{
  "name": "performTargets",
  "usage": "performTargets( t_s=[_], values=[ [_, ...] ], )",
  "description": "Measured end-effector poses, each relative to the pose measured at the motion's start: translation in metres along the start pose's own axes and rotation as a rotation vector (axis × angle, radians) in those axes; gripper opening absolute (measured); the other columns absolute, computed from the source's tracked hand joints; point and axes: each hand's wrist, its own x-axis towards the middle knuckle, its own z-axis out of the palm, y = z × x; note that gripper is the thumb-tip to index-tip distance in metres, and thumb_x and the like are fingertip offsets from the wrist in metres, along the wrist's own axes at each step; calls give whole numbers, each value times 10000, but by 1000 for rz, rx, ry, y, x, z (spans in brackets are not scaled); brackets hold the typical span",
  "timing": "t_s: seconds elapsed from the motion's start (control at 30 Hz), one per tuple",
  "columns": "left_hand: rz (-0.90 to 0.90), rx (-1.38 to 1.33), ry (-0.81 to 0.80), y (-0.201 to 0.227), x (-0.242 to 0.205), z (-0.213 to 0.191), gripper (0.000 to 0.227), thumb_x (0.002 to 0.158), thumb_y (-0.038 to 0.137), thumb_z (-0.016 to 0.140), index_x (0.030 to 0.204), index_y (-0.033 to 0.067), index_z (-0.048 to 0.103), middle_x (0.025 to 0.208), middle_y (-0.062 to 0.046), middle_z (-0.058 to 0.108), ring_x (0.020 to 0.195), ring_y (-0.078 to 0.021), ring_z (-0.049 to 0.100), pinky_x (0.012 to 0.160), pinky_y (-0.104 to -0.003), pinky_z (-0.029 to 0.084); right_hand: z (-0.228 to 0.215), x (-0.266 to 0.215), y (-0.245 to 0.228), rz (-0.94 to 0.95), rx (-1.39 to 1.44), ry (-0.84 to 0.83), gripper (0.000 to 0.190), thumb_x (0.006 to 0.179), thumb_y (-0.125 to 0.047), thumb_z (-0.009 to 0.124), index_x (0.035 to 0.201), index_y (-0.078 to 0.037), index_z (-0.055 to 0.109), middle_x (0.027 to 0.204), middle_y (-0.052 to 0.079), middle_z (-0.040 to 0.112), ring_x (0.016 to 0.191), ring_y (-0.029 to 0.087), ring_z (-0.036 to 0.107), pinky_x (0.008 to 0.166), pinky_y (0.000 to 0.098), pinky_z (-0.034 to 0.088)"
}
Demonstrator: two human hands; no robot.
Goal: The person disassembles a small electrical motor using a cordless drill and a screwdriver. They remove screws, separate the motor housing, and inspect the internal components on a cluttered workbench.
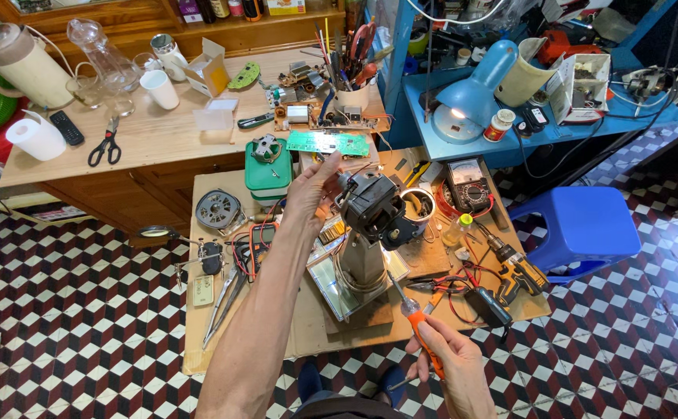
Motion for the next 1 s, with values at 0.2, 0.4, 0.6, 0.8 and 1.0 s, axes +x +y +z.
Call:
performTargets(
  t_s=[0.2,0.4,0.6,0.8,1.0],
  values=[
    [-14,-118,-185,4,-16,-5,427,812,325,820,1153,90,717,1036,-47,768,915,-118,704,890,-289,563,-6,3,9,-14,14,-5,461,935,-214,619,1285,82,664,780,143,669,450,159,528,500,365,555],
    [-27,-73,-136,4,-15,-1,419,823,366,828,1125,97,718,1000,-23,757,858,-100,680,844,-282,555,-9,5,11,-14,31,42,463,933,-203,617,1305,70,650,770,164,677,444,172,530,501,374,556],
    [-9,-75,-56,-4,-5,-7,326,862,289,853,1055,81,694,924,-24,732,811,-123,682,792,-278,575,-11,0,5,-66,60,103,459,936,-183,620,1313,78,649,777,177,680,466,171,531,512,368,548],
    [-4,-256,-238,2,-23,-2,379,912,239,747,1235,50,688,1091,-76,754,1001,-149,703,915,-296,591,-16,1,-11,-152,122,113,458,957,-181,598,1311,108,623,810,175,671,499,161,526,530,379,562],
    [42,-239,-340,5,-27,-8,398,928,252,739,1260,40,682,1147,-86,763,1032,-165,700,929,-310,579,-16,8,-24,-147,127,103,469,965,-188,592,1339,96,603,806,177,661,506,164,524,534,380,552]
  ],
)
